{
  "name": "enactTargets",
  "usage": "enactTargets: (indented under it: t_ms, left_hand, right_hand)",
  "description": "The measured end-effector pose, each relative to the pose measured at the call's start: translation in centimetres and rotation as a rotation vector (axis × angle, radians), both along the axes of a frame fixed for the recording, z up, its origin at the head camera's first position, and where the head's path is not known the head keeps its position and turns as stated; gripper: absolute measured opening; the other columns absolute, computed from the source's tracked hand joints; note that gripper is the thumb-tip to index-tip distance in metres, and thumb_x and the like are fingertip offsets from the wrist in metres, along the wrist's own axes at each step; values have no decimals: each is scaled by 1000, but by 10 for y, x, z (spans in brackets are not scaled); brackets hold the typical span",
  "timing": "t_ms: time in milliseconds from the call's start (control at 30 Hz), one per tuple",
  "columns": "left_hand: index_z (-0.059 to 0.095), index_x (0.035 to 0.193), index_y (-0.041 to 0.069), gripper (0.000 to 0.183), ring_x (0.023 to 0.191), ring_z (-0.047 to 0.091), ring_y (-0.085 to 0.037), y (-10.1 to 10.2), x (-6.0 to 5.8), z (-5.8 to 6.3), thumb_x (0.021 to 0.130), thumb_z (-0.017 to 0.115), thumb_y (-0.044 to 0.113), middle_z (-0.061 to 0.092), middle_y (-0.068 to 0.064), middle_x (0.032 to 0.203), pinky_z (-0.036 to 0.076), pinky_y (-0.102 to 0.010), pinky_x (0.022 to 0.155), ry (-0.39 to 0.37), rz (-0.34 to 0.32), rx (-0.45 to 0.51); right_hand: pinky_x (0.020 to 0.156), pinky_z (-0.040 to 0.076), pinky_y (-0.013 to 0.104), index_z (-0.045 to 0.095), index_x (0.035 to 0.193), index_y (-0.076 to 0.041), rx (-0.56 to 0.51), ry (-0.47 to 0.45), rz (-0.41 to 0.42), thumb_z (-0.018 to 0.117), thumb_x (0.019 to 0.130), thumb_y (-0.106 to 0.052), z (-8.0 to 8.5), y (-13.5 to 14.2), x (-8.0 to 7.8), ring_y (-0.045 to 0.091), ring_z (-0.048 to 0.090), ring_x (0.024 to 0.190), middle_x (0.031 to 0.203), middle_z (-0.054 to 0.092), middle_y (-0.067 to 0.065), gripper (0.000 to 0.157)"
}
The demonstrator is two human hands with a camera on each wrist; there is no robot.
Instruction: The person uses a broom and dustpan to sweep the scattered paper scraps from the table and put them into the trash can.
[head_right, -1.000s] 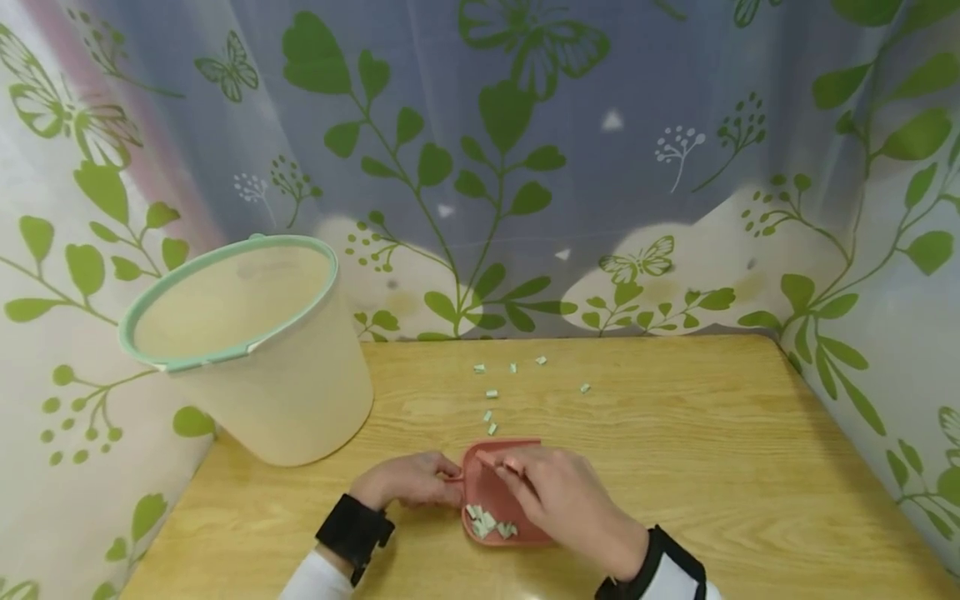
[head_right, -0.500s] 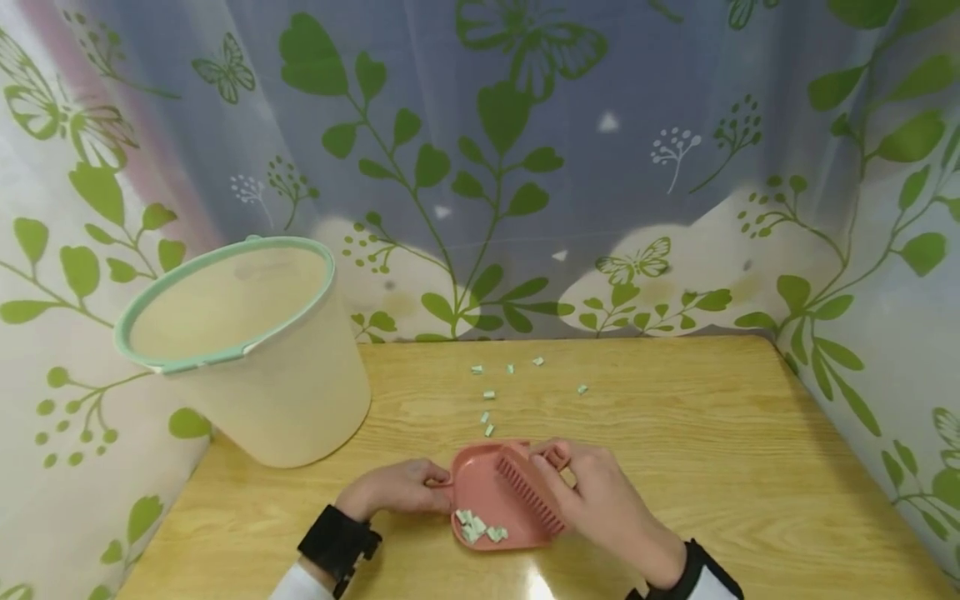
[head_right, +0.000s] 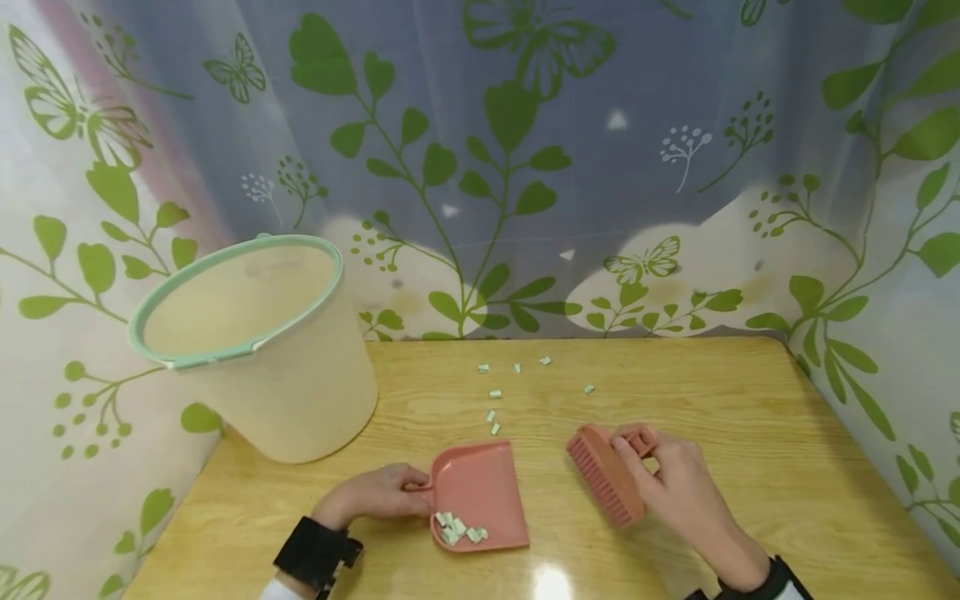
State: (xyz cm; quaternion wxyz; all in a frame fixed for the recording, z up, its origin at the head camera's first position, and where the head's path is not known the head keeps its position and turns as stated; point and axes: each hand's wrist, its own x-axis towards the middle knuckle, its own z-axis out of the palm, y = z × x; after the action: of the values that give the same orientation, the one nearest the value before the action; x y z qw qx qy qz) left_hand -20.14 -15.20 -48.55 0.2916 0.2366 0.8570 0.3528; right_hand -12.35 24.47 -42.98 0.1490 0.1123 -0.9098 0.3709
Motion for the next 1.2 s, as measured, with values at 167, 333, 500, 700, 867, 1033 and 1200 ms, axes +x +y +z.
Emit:
enactTargets:
  t_ms: [167, 333, 500, 700, 867, 1033, 1200]
  left_hand:
    - [72, 90, 19, 25, 82, 52, -13, -20, 4, -1, 92, 66, 43, 57, 4, 83, 39, -31, 72, 5, 42, -10]
    - [76, 105, 18, 30, 89, 57, -14, -37, 6, 1, 93, 66, 44, 65, 4, 95, 44, -33, 77, 8, 81, -18]
    - [75, 118, 14, 37, 92, 58, -15, -52, 10, 2, 95, 65, 42, 70, 0, 104, 46, -35, 80, 3, 107, -4]
    - [74, 120, 17, 38, 98, 60, -16, -76, 13, -2, 96, 66, 45, 71, -1, 115, 49, -38, 86, 21, 176, -5]
    - [75, 121, 16, 37, 99, 58, -16, -97, 15, -1, 96, 66, 43, 70, -2, 117, 47, -37, 85, 29, 218, -10]
    - [75, 119, 12, 37, 84, 52, -16, -105, 14, 5, 96, 68, 40, 65, -1, 95, 41, -30, 72, 21, 226, 19]
    - [75, 116, 13, 34, 89, 53, -17, -108, 12, 12, 96, 68, 39, 67, -2, 103, 43, -33, 75, 31, 242, 22]
  right_hand:
    - [46, 48, 21, 71, 103, -7, -5, 65, 21, 61, 103, -12, -8, 2, 1, 0, 64, 65, 89, 74, 8, 12]
    - [47, 49, 17, 72, 101, -9, 7, 108, 23, 64, 100, -9, -11, 2, -1, 2, 67, 70, 88, 74, 7, 8]
    - [48, 50, 17, 71, 99, -10, 14, 100, 49, 65, 99, -8, -12, 2, -1, 2, 68, 71, 86, 74, 5, 6]
    - [51, 53, 19, 71, 101, -8, -4, 60, 67, 64, 100, -9, -12, 1, 0, 4, 70, 74, 90, 74, 8, 7]
    - [52, 54, 19, 72, 101, -6, -10, 52, 74, 64, 100, -9, -12, 0, -1, 5, 71, 76, 93, 74, 10, 8]
    - [52, 54, 19, 72, 102, -5, -5, 47, 61, 64, 100, -10, -11, 0, -1, 4, 71, 75, 93, 75, 10, 9]
    - [51, 53, 20, 72, 104, -5, 1, 40, 57, 64, 101, -10, -11, -1, 0, 3, 70, 73, 92, 75, 10, 11]
